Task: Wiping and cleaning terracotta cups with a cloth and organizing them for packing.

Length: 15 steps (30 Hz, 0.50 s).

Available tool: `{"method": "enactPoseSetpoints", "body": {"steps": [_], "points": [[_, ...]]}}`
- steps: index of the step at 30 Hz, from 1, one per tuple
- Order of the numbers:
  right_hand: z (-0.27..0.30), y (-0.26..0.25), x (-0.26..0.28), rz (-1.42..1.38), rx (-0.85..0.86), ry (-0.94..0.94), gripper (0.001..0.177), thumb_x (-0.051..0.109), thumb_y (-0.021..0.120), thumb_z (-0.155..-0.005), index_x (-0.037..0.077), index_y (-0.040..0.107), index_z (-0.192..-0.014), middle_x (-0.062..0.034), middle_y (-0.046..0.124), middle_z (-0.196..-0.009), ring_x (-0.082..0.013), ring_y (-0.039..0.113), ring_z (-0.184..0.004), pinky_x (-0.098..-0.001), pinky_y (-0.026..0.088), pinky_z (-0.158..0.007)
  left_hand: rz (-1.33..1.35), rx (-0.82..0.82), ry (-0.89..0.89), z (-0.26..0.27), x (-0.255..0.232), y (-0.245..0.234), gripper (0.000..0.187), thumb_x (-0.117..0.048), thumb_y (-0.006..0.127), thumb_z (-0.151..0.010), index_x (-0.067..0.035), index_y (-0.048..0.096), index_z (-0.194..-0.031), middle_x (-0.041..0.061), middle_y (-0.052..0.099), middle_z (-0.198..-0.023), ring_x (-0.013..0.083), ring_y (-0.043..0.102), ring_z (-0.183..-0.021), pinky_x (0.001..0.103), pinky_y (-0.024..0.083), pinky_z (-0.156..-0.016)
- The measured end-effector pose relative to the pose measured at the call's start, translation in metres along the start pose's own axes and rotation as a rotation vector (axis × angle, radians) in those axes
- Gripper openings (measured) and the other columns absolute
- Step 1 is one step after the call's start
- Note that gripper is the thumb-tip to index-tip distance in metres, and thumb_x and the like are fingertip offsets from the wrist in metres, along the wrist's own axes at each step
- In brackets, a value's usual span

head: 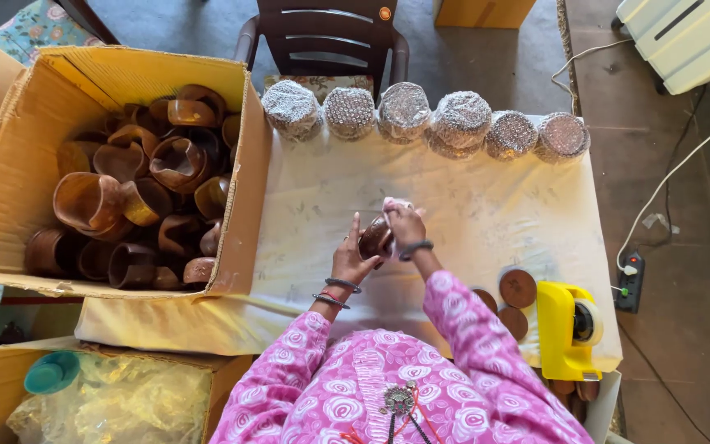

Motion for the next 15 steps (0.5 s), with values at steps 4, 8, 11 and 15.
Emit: {"method": "enactPoseSetpoints", "body": {"steps": [4,8,11,15], "points": [[0.094,-0.017,0.074,0.456,-0.387,-0.581,0.026,0.028,0.068,-0.084,0.018,0.076,-0.106,-0.0127,0.069,-0.116,-0.0332,0.064,-0.114,-0.053,0.047,-0.095,-0.083,0.026,-0.074,0.002,0.02,0.023,0.117,-0.015,0.085,-0.075,-0.016,0.016,-0.17,0.016,0.072,-0.12,0.0363,0.071,-0.101,0.045,0.059,-0.085],[0.136,-0.039,0.118,0.423,-0.523,-0.803,0.039,0.028,0.068,-0.079,0.009,0.074,-0.112,-0.0123,0.069,-0.119,-0.0332,0.063,-0.115,-0.0564,0.043,-0.095,-0.162,0.095,-0.179,-0.001,0.038,0.036,0.094,-0.026,0.082,-0.09,-0.019,0.028,-0.167,0.014,0.073,-0.115,0.0356,0.072,-0.103,0.046,0.059,-0.086],[0.066,-0.001,0.044,0.29,-0.39,-0.392,0.023,0.033,0.067,-0.1,0.01,0.072,-0.102,-0.0116,0.071,-0.11,-0.0328,0.067,-0.11,-0.0467,0.051,-0.095,-0.02,0.044,0.005,-0.001,-0.012,0.002,0.116,-0.026,0.09,-0.064,-0.015,0.025,-0.159,0.013,0.071,-0.117,0.0357,0.07,-0.1,0.045,0.058,-0.084],[-0.002,0.008,-0.025,-0.081,-0.259,-0.294,0.03,0.034,0.062,-0.096,0.016,0.077,-0.115,-0.0149,0.075,-0.105,-0.0328,0.073,-0.094,-0.0412,0.056,-0.088,0.002,0.02,0.062,0.012,0.005,0.002,0.114,-0.033,0.089,-0.064,-0.015,0.03,-0.158,0.014,0.071,-0.119,0.0353,0.07,-0.103,0.044,0.058,-0.087]]}}
Point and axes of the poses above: each hand's wrist, its own z-axis away from the middle knuckle, its own y-axis out of the palm, x = y × z, the point moved 3 cm from there along -z, towards the middle knuckle
